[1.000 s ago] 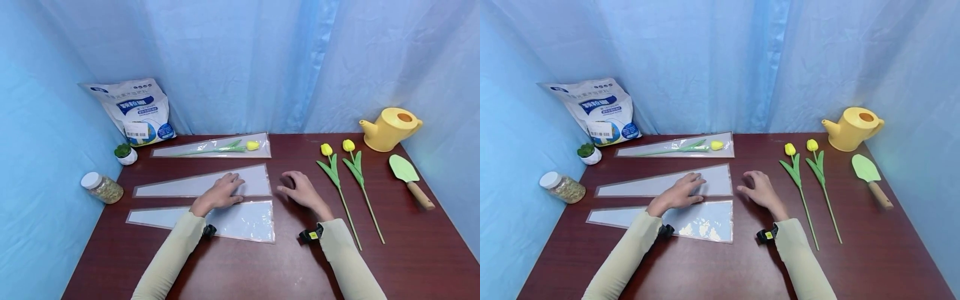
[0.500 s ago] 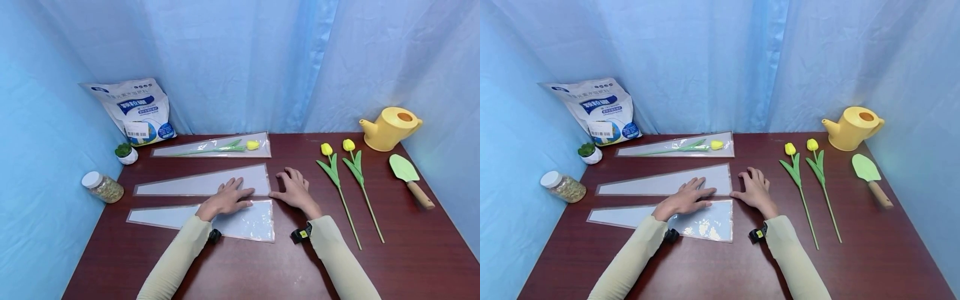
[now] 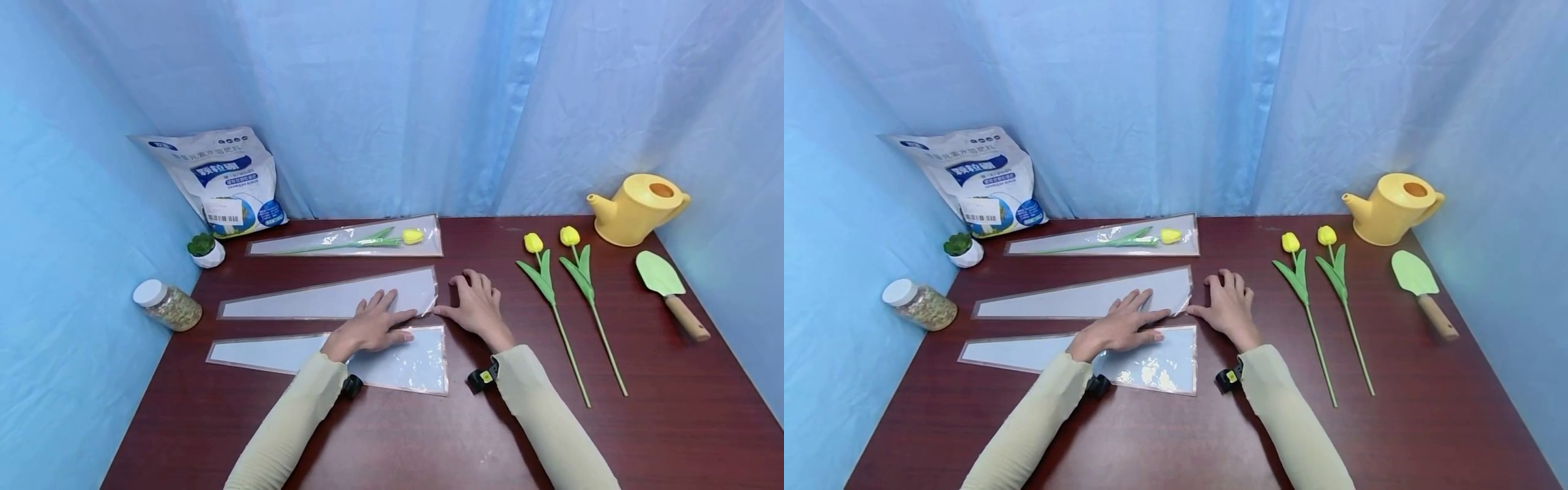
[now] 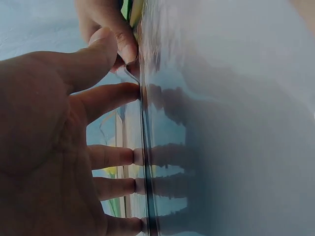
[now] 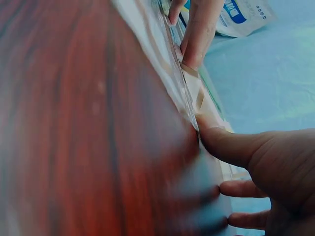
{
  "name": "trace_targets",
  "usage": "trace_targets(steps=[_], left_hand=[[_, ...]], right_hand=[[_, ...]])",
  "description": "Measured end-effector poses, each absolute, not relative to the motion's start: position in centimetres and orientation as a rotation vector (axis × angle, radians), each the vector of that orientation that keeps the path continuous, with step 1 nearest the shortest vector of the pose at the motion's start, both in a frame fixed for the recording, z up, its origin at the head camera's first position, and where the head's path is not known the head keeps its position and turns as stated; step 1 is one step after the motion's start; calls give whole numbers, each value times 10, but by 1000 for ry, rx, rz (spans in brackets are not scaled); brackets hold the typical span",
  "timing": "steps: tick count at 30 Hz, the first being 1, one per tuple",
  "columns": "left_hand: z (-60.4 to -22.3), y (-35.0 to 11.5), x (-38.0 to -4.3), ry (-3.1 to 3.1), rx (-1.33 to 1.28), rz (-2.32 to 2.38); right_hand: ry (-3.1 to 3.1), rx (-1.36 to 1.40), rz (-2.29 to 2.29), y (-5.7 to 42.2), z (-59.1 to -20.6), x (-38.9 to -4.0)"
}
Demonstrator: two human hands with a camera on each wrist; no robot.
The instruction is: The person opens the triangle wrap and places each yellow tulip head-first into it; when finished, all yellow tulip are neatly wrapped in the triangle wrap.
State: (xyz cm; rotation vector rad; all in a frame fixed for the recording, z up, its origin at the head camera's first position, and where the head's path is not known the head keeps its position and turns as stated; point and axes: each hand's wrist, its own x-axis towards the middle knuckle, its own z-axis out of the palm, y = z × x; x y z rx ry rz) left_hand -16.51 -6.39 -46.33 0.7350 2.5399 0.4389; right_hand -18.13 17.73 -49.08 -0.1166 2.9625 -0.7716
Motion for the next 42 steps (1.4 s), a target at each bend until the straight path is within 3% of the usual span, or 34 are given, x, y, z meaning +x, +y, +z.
trace_targets(steps=[19, 33, 42], left_hand=[[-462, -65, -166, 2542, 761, 418], [-456, -54, -172, 2605, 738, 375], [-454, -37, -174, 2700, 625, 885]], right_hand=[[2613, -247, -1259, 169, -480, -186], [2199, -71, -1701, 167, -480, -192], [2167, -51, -1754, 168, -484, -194]])
